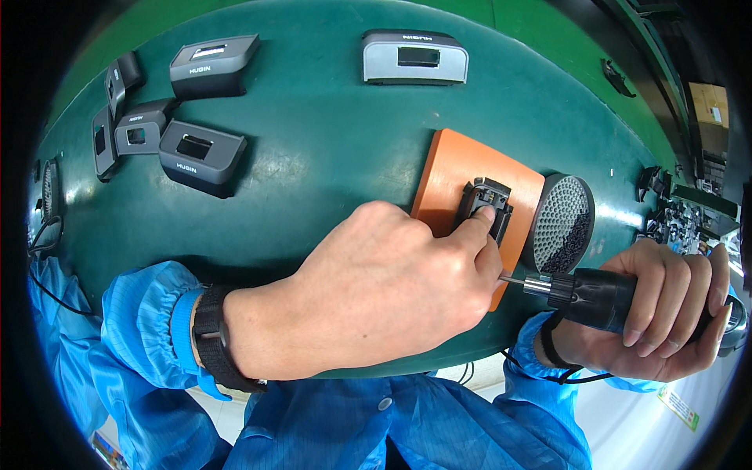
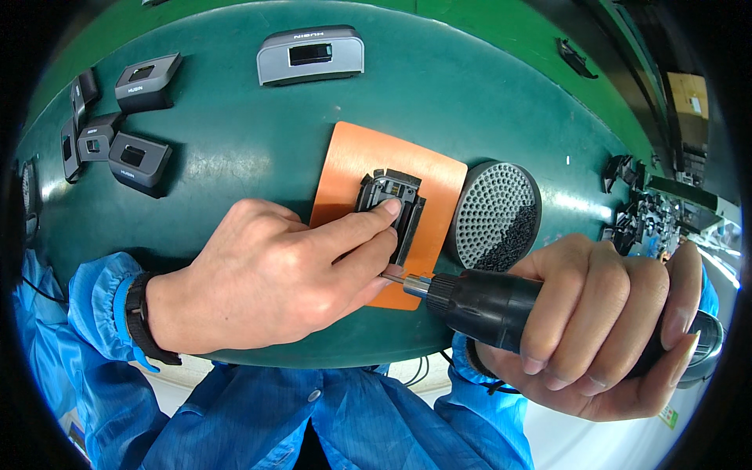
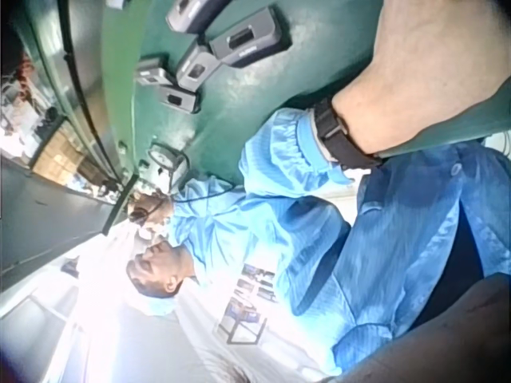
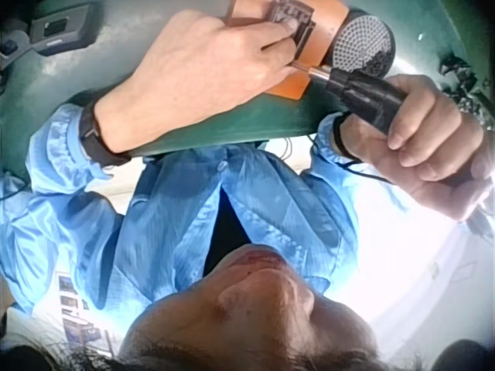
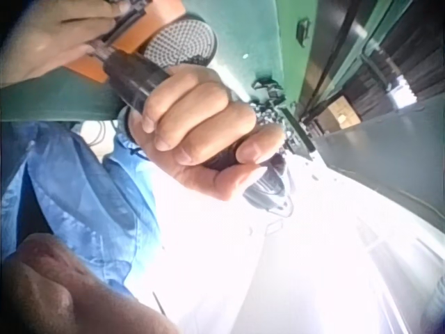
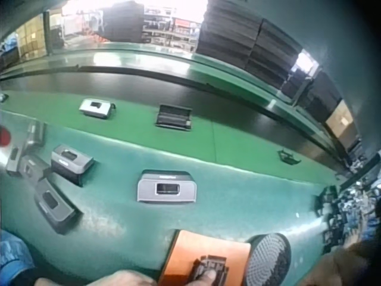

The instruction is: Assembling the internal and external components of a plastic electronics housing using an electric screwdriver.

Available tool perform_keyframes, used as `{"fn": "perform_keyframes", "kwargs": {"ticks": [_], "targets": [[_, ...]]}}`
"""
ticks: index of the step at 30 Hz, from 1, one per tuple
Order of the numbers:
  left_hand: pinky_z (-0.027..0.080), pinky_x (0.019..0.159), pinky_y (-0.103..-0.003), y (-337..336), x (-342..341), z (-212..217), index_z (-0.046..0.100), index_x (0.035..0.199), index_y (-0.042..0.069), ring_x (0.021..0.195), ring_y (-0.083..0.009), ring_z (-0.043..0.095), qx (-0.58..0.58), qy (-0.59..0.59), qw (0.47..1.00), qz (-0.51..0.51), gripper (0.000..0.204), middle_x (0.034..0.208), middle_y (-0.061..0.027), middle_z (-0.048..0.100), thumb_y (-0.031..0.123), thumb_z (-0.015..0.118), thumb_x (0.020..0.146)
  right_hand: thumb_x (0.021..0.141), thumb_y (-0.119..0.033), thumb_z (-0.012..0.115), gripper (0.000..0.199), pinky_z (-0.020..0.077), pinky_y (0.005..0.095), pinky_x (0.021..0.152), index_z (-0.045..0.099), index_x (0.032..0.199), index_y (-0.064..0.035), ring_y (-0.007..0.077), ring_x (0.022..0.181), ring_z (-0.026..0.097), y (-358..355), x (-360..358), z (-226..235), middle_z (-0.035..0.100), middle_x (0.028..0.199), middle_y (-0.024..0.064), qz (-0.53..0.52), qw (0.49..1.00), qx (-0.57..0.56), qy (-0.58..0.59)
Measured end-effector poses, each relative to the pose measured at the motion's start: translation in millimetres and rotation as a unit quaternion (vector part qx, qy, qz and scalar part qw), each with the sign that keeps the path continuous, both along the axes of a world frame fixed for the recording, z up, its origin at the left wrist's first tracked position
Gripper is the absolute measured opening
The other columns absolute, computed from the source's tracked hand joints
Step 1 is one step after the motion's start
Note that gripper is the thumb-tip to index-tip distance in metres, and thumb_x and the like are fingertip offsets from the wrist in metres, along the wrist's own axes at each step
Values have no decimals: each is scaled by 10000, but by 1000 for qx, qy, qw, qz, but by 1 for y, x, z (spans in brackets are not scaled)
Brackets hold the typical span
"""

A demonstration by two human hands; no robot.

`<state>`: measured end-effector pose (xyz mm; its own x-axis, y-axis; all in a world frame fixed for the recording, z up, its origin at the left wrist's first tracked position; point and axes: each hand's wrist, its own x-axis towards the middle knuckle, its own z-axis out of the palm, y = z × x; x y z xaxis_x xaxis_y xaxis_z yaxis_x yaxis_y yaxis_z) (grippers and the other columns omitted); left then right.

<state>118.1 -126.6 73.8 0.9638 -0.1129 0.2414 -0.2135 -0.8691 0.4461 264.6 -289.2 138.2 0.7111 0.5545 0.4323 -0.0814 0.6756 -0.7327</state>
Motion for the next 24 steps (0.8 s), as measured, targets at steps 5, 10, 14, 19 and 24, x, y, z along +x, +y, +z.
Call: {"fn": "perform_keyframes", "kwargs": {"ticks": [5,10,14,19,24], "targets": [[464,415,-252,2,0,3,720,918,-1,483,-130,606,13,8,1000,-8,223,1116,-149,730,195,771,823,957,-126,573,134,490,196,422,452,967,-68,65,407,527,4,2,-1,535,565,-8,34,998,-26,-39],[459,436,-249,1,-2,-3,724,955,4,489,-124,596,47,6,999,-10,309,1152,-123,721,266,789,804,955,-134,577,134,488,200,437,460,960,-69,64,417,526,5,1,-1,533,564,-8,42,998,-28,-29],[436,447,-243,-2,-5,3,732,990,6,485,-117,578,59,31,998,-3,397,1175,-100,711,336,802,782,982,-184,541,157,507,238,456,440,1000,-64,96,485,541,-1,18,3,530,613,8,52,995,-29,-79],[351,449,-222,-2,-11,4,757,1014,17,445,-88,486,133,49,989,-30,490,1269,-115,696,432,795,756,984,-198,467,170,375,261,465,541,983,-45,71,461,387,32,3,-12,418,587,-23,-24,990,-83,-109],[322,450,-210,-3,-13,0,776,994,34,431,-70,439,147,33,988,-18,477,1293,-127,696,432,797,734,1094,-276,317,268,428,361,576,509,1156,-100,157,545,454,20,22,-10,470,678,28,111,951,-174,-229]]}}
